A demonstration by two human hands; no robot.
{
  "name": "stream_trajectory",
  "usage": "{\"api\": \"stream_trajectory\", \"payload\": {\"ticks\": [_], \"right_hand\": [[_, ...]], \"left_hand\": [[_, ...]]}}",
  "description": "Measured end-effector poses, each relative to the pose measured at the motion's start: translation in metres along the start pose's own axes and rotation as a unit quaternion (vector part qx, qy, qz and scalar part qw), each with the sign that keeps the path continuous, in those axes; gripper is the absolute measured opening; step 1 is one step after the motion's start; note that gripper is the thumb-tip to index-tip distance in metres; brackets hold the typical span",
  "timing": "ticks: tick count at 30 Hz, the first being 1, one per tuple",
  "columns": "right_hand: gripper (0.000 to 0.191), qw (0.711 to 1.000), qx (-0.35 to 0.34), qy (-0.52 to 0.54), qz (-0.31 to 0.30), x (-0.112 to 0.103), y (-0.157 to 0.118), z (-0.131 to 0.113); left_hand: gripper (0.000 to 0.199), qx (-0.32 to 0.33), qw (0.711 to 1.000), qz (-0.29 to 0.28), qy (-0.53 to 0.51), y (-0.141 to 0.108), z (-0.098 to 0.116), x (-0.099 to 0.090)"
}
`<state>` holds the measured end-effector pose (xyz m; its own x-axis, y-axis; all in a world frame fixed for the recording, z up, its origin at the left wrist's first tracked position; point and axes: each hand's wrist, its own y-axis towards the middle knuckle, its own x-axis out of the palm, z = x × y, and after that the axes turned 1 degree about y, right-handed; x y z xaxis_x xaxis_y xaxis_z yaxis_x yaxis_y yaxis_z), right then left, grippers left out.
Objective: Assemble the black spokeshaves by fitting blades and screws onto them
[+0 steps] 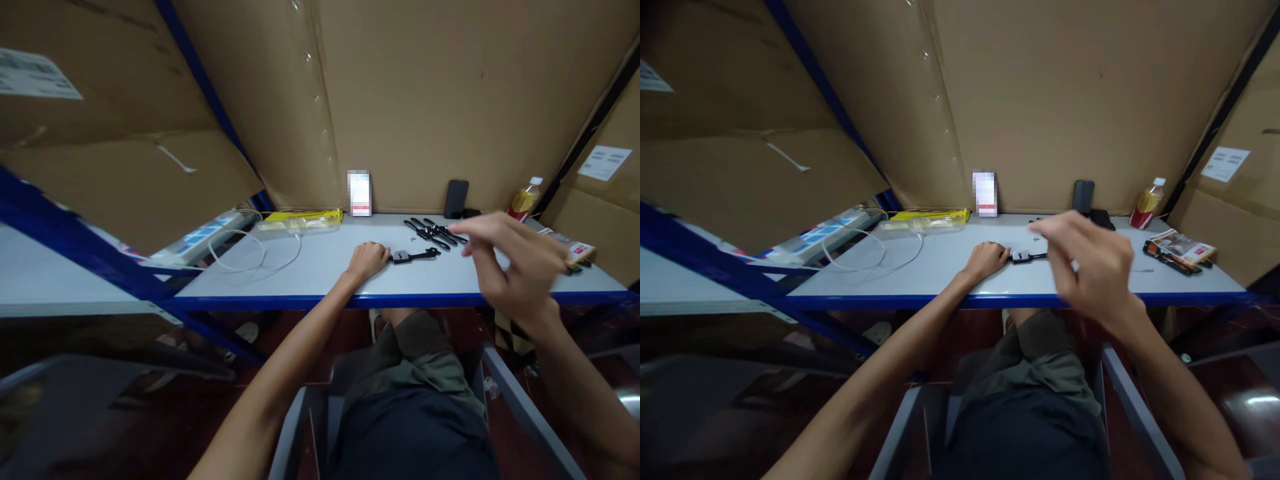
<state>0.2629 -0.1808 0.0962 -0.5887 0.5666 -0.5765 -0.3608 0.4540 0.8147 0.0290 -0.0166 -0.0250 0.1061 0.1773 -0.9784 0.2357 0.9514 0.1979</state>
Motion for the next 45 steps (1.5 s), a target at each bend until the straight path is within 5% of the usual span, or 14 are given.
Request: {"api": "stream_trajectory", "payload": {"ticks": [2, 7, 13, 21, 25, 34, 40, 45], "right_hand": [[0.03, 0.992, 0.118, 0.045, -0.03, 0.015, 0.035, 0.039], [0.023, 0.919, 0.239, 0.054, -0.309, 0.086, 0.06, 0.13], [0.012, 0.843, 0.243, -0.059, -0.477, 0.137, 0.059, 0.159], [0.038, 0.862, 0.225, 0.003, -0.454, 0.175, 0.073, 0.164], [0.016, 0.856, 0.227, -0.04, -0.462, 0.175, 0.079, 0.162], [0.018, 0.751, 0.296, -0.043, -0.588, 0.158, 0.066, 0.17], [0.024, 0.781, 0.269, -0.03, -0.563, 0.165, 0.06, 0.18], [0.013, 0.789, 0.274, 0.092, -0.543, 0.166, 0.053, 0.19]], "left_hand": [[0.052, 0.0, 1.0, 0.004, 0.008, 0.001, 0.001, 0.0], [0.051, 0.0, 1.0, 0.002, 0.006, 0.001, 0.001, 0.0], [0.051, 0.008, 1.0, 0.002, 0.014, 0.001, 0.001, -0.001], [0.052, 0.006, 1.0, -0.005, 0.011, 0.002, 0.0, 0.0], [0.052, 0.001, 1.0, -0.012, 0.009, 0.001, 0.001, -0.002], [0.052, -0.005, 1.0, -0.013, 0.009, 0.003, 0.001, -0.003], [0.052, -0.009, 1.0, -0.012, 0.012, 0.003, 0.0, -0.003], [0.053, -0.015, 1.0, -0.015, 0.008, 0.003, 0.0, -0.002]]}}
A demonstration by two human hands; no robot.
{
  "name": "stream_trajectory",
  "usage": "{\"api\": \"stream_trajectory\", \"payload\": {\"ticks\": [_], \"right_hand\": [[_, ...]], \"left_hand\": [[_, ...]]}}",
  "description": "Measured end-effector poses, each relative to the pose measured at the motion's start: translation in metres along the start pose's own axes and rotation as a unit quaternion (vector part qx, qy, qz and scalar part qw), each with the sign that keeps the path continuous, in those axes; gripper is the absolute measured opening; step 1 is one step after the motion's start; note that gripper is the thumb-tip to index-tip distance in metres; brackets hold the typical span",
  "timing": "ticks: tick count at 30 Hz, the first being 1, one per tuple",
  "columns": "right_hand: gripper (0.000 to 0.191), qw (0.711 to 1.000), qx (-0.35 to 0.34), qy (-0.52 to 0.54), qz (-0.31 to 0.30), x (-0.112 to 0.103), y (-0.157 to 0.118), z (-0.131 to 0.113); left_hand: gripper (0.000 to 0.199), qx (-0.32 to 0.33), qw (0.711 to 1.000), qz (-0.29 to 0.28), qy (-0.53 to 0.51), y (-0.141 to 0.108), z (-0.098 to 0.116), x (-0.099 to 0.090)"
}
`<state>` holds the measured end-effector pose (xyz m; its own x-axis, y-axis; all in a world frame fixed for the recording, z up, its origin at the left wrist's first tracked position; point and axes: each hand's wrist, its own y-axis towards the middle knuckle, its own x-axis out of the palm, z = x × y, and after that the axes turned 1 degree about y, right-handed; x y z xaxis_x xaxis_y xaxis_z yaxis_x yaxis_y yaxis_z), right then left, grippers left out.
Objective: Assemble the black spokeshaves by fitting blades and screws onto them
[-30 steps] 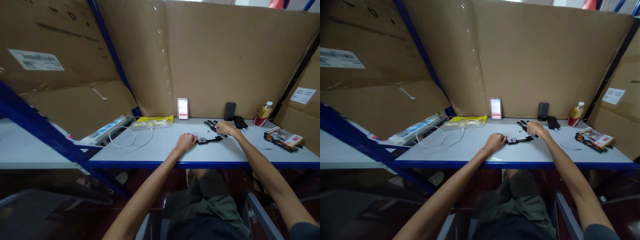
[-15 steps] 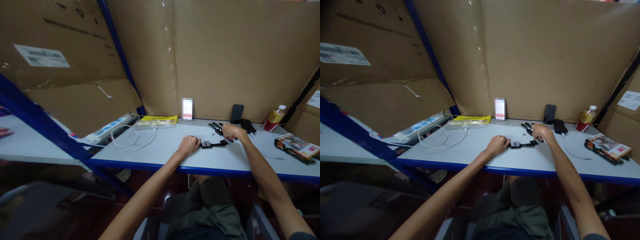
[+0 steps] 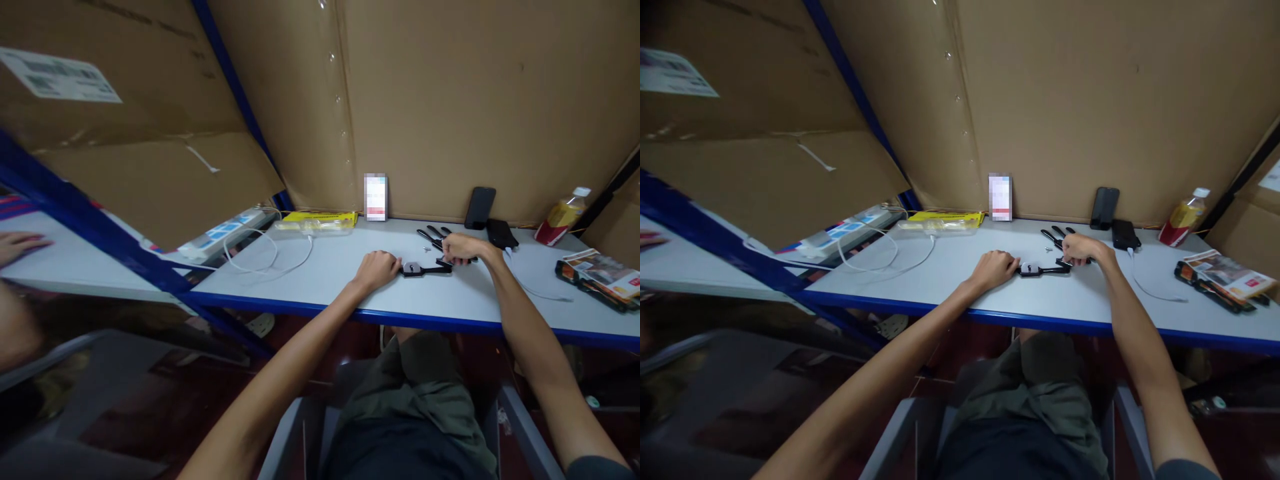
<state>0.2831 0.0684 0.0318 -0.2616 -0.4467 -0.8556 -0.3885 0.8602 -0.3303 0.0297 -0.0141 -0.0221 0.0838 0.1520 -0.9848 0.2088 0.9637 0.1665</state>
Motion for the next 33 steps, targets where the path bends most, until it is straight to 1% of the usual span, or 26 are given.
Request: {"api": "stream_trajectory", "payload": {"ticks": [2, 4, 5, 7, 9, 12, 16, 18, 20, 21, 22, 24, 26, 28, 29, 30, 33], "right_hand": [[0.009, 0.997, -0.028, 0.058, 0.047, 0.001, -0.001, -0.002], [0.01, 0.983, -0.068, 0.133, 0.106, 0.002, -0.002, -0.009], [0.011, 0.973, -0.09, 0.172, 0.125, 0.004, -0.003, -0.014], [0.012, 0.956, -0.128, 0.227, 0.138, 0.007, -0.003, -0.025], [0.012, 0.95, -0.155, 0.237, 0.129, 0.014, -0.001, -0.034], [0.015, 0.957, -0.179, 0.196, 0.116, 0.026, 0.004, -0.045], [0.01, 0.968, -0.195, 0.141, 0.076, 0.039, 0.007, -0.052], [0.009, 0.97, -0.203, 0.119, 0.061, 0.042, 0.007, -0.052], [0.01, 0.972, -0.202, 0.104, 0.052, 0.04, 0.006, -0.051], [0.012, 0.973, -0.197, 0.101, 0.062, 0.037, 0.006, -0.049], [0.014, 0.972, -0.19, 0.105, 0.087, 0.033, 0.006, -0.046], [0.019, 0.962, -0.169, 0.125, 0.177, 0.024, 0.008, -0.037], [0.023, 0.941, -0.145, 0.137, 0.273, 0.016, 0.011, -0.025], [0.021, 0.927, -0.133, 0.091, 0.338, 0.012, 0.014, -0.014], [0.021, 0.927, -0.126, 0.052, 0.35, 0.012, 0.017, -0.009], [0.022, 0.931, -0.117, 0.011, 0.346, 0.014, 0.019, -0.006], [0.041, 0.947, -0.112, -0.094, 0.286, 0.025, 0.024, -0.003]], "left_hand": [[0.053, -0.004, 1.0, -0.001, -0.002, 0.0, 0.001, 0.0], [0.052, -0.005, 1.0, 0.005, -0.006, -0.001, 0.001, -0.001], [0.052, -0.006, 1.0, 0.01, -0.01, -0.001, 0.002, -0.001], [0.05, -0.008, 1.0, 0.017, -0.017, -0.001, 0.002, 0.0], [0.049, -0.008, 1.0, 0.022, -0.02, -0.001, 0.002, 0.0], [0.05, -0.008, 1.0, 0.028, -0.011, -0.001, 0.002, 0.0], [0.05, -0.009, 1.0, 0.025, -0.001, 0.0, 0.001, 0.001], [0.051, -0.01, 1.0, 0.025, 0.002, 0.001, 0.0, 0.002], [0.051, -0.01, 1.0, 0.025, 0.003, 0.001, 0.0, 0.003], [0.052, -0.01, 1.0, 0.026, 0.003, 0.001, -0.001, 0.004], [0.052, -0.009, 1.0, 0.026, 0.002, 0.002, -0.001, 0.005], [0.052, -0.008, 1.0, 0.028, 0.002, 0.002, -0.001, 0.005], [0.052, -0.008, 1.0, 0.028, 0.001, 0.002, -0.002, 0.006], [0.052, -0.009, 1.0, 0.027, 0.0, 0.003, -0.002, 0.007], [0.052, -0.009, 1.0, 0.026, -0.001, 0.003, -0.002, 0.007], [0.052, -0.009, 1.0, 0.027, -0.002, 0.004, -0.002, 0.008], [0.051, -0.005, 0.999, 0.033, -0.004, 0.005, -0.003, 0.009]]}}
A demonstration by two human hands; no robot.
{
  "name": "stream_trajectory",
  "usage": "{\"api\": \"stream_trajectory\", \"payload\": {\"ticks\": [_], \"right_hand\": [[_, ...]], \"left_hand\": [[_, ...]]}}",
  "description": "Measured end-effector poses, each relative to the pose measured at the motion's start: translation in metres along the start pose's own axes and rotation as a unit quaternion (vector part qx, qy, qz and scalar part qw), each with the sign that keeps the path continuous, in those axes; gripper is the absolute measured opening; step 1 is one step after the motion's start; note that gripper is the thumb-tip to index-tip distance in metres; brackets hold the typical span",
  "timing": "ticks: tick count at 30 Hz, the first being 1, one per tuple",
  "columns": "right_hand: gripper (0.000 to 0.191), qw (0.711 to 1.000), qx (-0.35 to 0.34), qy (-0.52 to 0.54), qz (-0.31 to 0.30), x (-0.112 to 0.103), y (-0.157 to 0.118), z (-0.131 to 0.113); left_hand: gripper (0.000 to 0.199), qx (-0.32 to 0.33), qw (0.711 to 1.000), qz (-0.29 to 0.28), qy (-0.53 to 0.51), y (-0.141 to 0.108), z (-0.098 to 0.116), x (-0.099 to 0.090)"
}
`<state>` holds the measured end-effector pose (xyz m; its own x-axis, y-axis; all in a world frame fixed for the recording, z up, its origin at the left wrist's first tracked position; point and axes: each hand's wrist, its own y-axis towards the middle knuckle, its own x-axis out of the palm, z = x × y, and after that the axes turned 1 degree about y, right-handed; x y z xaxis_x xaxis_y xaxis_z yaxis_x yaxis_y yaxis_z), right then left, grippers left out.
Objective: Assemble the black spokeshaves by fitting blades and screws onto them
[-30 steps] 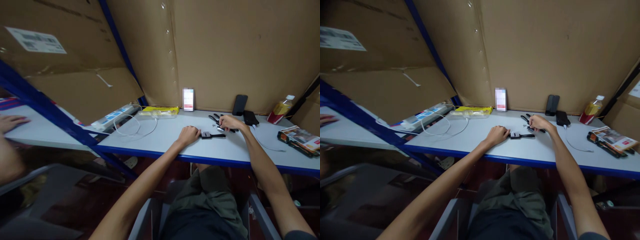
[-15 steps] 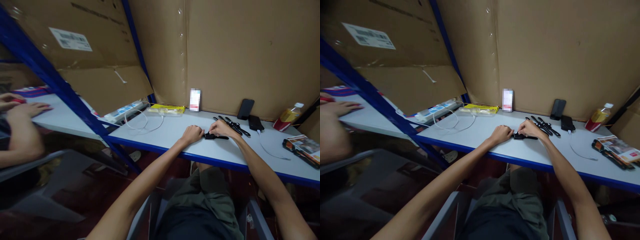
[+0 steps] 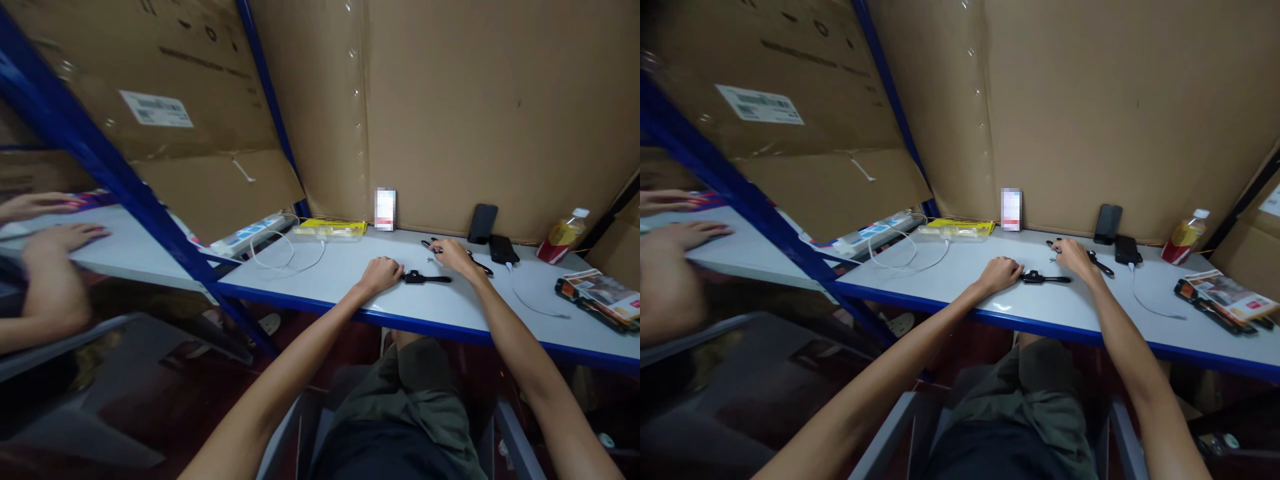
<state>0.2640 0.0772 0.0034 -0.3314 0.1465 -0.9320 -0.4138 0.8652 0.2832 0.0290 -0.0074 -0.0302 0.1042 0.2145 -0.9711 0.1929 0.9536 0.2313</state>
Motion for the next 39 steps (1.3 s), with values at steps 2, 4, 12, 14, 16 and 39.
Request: {"api": "stream_trajectory", "payload": {"ticks": [2, 4, 12, 14, 16, 39], "right_hand": [[0.048, 0.999, -0.026, -0.035, -0.033, 0.007, -0.001, -0.004], [0.044, 0.996, -0.038, -0.057, -0.05, 0.011, -0.001, -0.01], [0.026, 0.991, -0.02, -0.105, -0.078, 0.004, -0.004, -0.024], [0.026, 0.99, -0.022, -0.108, -0.083, 0.006, -0.003, -0.021], [0.024, 0.99, -0.023, -0.096, -0.099, 0.009, 0.0, -0.016], [0.005, 0.949, -0.076, 0.281, -0.117, 0.001, -0.004, -0.044]], "left_hand": [[0.051, -0.002, 1.0, 0.001, -0.001, 0.0, 0.0, 0.001], [0.05, -0.005, 1.0, -0.002, -0.005, 0.001, 0.0, 0.001], [0.05, -0.006, 1.0, -0.003, -0.011, 0.001, 0.001, -0.001], [0.05, -0.006, 1.0, -0.001, -0.008, 0.0, 0.0, -0.001], [0.05, -0.006, 1.0, 0.001, -0.006, 0.0, 0.0, 0.0], [0.049, -0.01, 1.0, 0.003, -0.016, 0.001, 0.0, -0.001]]}}
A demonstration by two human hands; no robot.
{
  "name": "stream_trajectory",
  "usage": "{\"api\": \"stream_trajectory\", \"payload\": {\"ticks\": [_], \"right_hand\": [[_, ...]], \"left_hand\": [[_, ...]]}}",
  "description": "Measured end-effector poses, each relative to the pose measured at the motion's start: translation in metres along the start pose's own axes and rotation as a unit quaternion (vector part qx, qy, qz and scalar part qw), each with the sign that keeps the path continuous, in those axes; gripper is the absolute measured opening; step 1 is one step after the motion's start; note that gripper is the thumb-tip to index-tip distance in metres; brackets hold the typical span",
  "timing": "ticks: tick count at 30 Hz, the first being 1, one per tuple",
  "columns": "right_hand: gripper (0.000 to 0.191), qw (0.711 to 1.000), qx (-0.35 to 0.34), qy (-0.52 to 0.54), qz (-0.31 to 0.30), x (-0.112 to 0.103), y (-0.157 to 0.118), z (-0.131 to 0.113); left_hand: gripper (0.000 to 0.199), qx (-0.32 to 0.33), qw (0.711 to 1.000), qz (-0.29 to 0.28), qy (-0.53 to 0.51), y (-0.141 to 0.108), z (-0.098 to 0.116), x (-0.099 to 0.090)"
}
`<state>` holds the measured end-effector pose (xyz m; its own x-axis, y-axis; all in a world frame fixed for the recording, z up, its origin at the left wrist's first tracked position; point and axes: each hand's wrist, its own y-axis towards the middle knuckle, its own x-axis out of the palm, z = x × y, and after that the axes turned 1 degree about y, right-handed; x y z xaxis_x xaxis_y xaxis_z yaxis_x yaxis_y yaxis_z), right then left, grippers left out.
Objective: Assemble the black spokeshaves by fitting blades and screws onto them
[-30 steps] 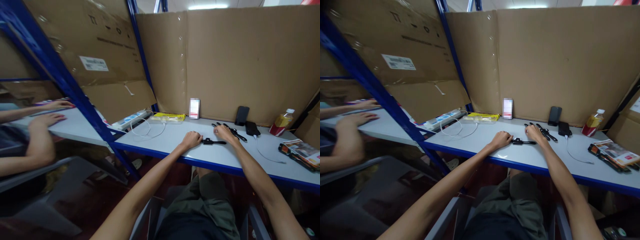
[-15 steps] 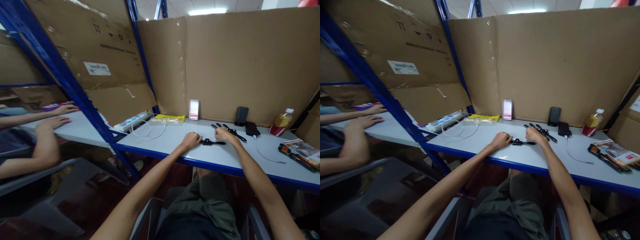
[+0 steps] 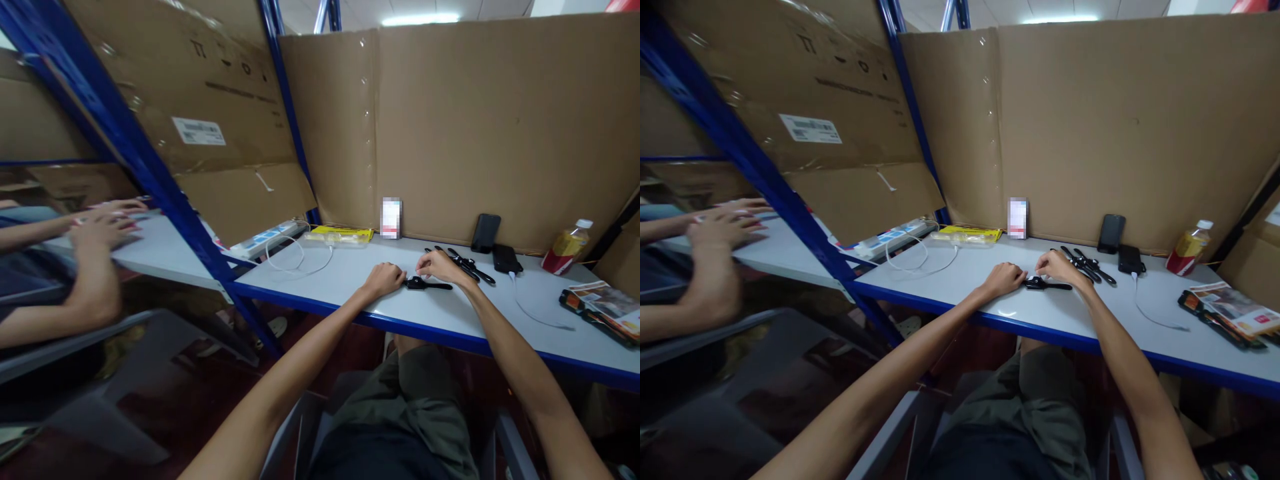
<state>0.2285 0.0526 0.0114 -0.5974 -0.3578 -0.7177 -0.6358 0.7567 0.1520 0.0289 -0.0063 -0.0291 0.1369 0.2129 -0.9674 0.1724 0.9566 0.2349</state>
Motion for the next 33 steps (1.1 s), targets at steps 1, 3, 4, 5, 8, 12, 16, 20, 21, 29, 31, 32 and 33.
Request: {"api": "stream_trajectory", "payload": {"ticks": [1, 3, 4, 5, 8, 12, 16, 20, 21, 29, 31, 32, 33], "right_hand": [[0.005, 1.0, -0.013, -0.018, 0.005, 0.001, 0.0, -0.002], [0.005, 0.998, -0.03, -0.05, 0.013, 0.003, 0.001, -0.004], [0.006, 0.998, -0.034, -0.058, 0.013, 0.004, 0.001, -0.004], [0.006, 0.997, -0.035, -0.062, 0.009, 0.005, 0.001, -0.004], [0.007, 0.997, -0.032, -0.068, -0.016, 0.007, 0.001, -0.003], [0.007, 0.994, -0.026, -0.106, -0.013, 0.01, -0.001, -0.005], [0.008, 0.98, -0.069, -0.187, 0.012, 0.014, -0.003, -0.008], [0.01, 0.964, -0.095, -0.249, 0.018, 0.017, -0.003, -0.007], [0.01, 0.961, -0.095, -0.258, 0.02, 0.019, -0.002, -0.006], [0.011, 0.977, -0.04, -0.208, 0.034, 0.025, 0.001, -0.011], [0.01, 0.983, -0.018, -0.181, 0.037, 0.022, 0.001, -0.012], [0.01, 0.986, -0.009, -0.166, 0.032, 0.02, 0.001, -0.011], [0.01, 0.988, 0.0, -0.15, 0.024, 0.019, 0.0, -0.011]], "left_hand": [[0.049, -0.002, 1.0, -0.001, 0.0, 0.0, 0.0, 0.0], [0.05, -0.004, 1.0, -0.001, 0.002, 0.0, 0.0, -0.001], [0.05, -0.005, 1.0, -0.002, 0.002, 0.0, 0.001, -0.001], [0.05, -0.004, 1.0, -0.003, 0.003, 0.0, 0.001, -0.001], [0.05, -0.001, 1.0, -0.002, 0.008, 0.0, 0.0, -0.001], [0.05, -0.007, 1.0, -0.004, 0.004, 0.0, 0.0, 0.001], [0.053, -0.01, 1.0, -0.004, -0.007, 0.001, -0.001, 0.001], [0.054, -0.007, 1.0, -0.001, -0.006, 0.001, 0.0, 0.0], [0.054, -0.005, 1.0, -0.001, -0.004, 0.0, 0.0, 0.0], [0.049, -0.013, 1.0, -0.003, -0.002, -0.001, 0.001, -0.002], [0.05, -0.016, 1.0, -0.005, -0.003, 0.0, 0.001, -0.002], [0.05, -0.019, 1.0, -0.006, -0.005, 0.0, 0.001, -0.002], [0.05, -0.022, 1.0, -0.006, -0.008, 0.0, 0.001, -0.002]]}}
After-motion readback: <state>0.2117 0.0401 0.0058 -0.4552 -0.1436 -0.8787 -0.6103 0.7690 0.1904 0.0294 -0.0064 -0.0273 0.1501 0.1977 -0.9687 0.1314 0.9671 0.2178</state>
